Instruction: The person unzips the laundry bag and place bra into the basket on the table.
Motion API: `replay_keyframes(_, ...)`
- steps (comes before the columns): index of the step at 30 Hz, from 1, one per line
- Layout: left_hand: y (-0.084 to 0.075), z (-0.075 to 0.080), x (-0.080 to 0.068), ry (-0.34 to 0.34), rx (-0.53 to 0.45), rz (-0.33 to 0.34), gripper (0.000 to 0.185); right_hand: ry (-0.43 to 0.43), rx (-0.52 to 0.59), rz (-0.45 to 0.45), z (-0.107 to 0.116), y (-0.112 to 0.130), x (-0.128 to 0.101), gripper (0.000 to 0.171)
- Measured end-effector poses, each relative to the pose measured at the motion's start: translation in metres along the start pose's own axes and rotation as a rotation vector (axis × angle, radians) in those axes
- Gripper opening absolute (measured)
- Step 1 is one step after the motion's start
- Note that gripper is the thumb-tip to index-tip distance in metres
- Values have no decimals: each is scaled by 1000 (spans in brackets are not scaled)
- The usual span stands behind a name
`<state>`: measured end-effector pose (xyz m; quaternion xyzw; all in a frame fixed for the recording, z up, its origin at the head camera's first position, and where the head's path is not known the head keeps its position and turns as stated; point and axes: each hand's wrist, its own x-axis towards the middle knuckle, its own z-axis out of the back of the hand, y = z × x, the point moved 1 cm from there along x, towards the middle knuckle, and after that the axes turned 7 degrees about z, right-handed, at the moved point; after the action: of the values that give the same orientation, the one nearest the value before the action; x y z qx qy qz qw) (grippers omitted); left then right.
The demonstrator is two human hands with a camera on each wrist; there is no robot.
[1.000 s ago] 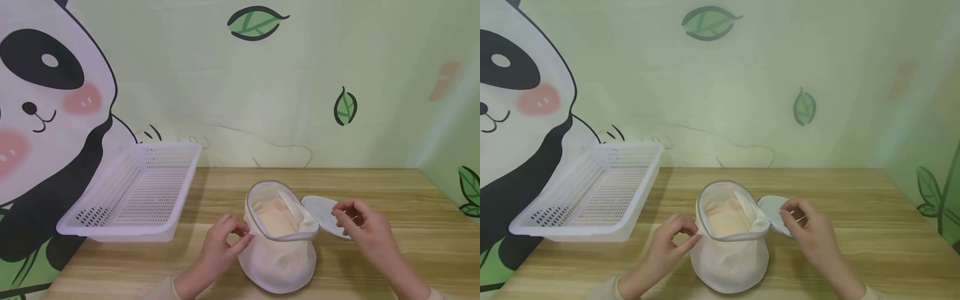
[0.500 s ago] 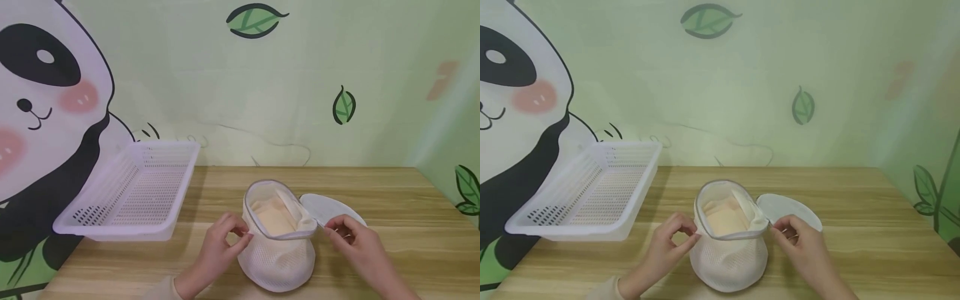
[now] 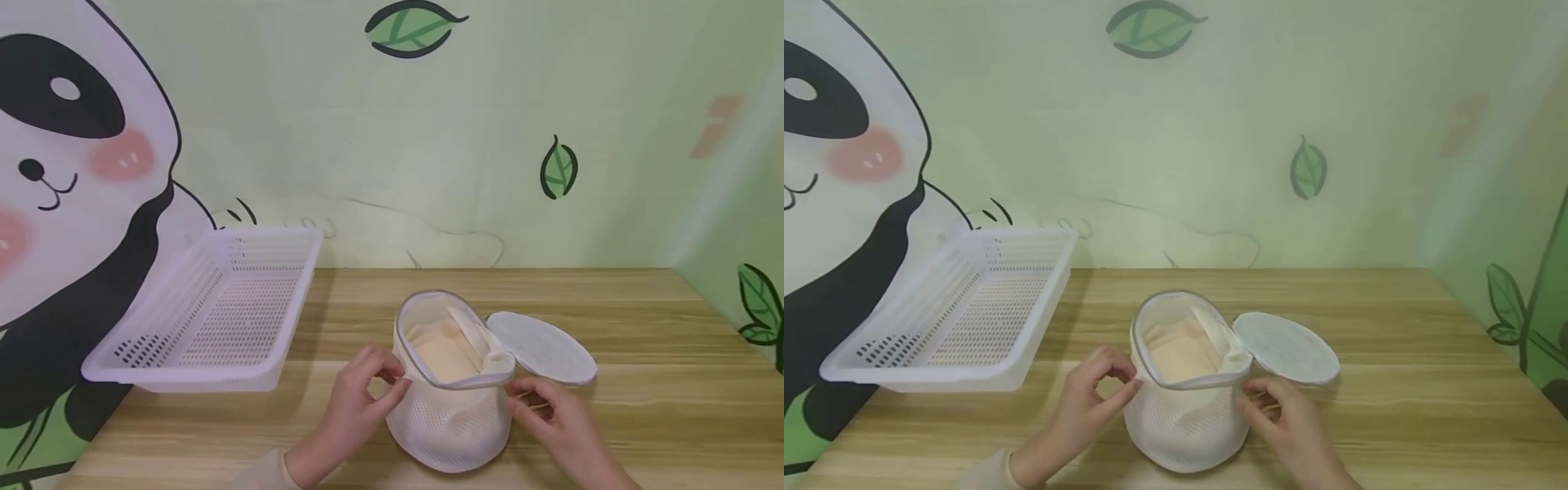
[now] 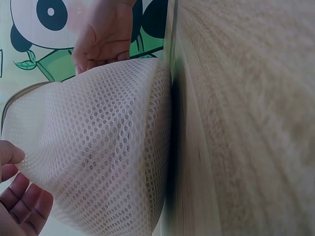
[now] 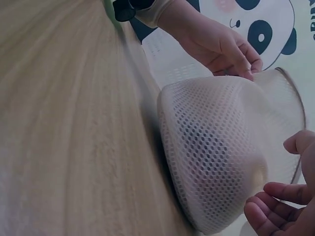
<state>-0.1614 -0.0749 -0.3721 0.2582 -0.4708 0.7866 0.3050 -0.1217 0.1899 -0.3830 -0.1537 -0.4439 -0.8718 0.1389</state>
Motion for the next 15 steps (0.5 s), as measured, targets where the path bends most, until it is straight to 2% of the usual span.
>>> replay_keyframes(4,0,-1,0,4,-3,1,19,-4,9,-24,-9,0,0,17)
replay_keyframes(8,0,-1,0,6,-1,6,19,-48,-38,-34,-18,0,0,18)
replay_keyframes(11,0,-2,-1,9,3,9,19,-75,-71,-21,-24,0,0,18)
replay_keyframes(15,0,-3,-1,13,5,6,19,-111,-44,16,-30,-1,-2,16)
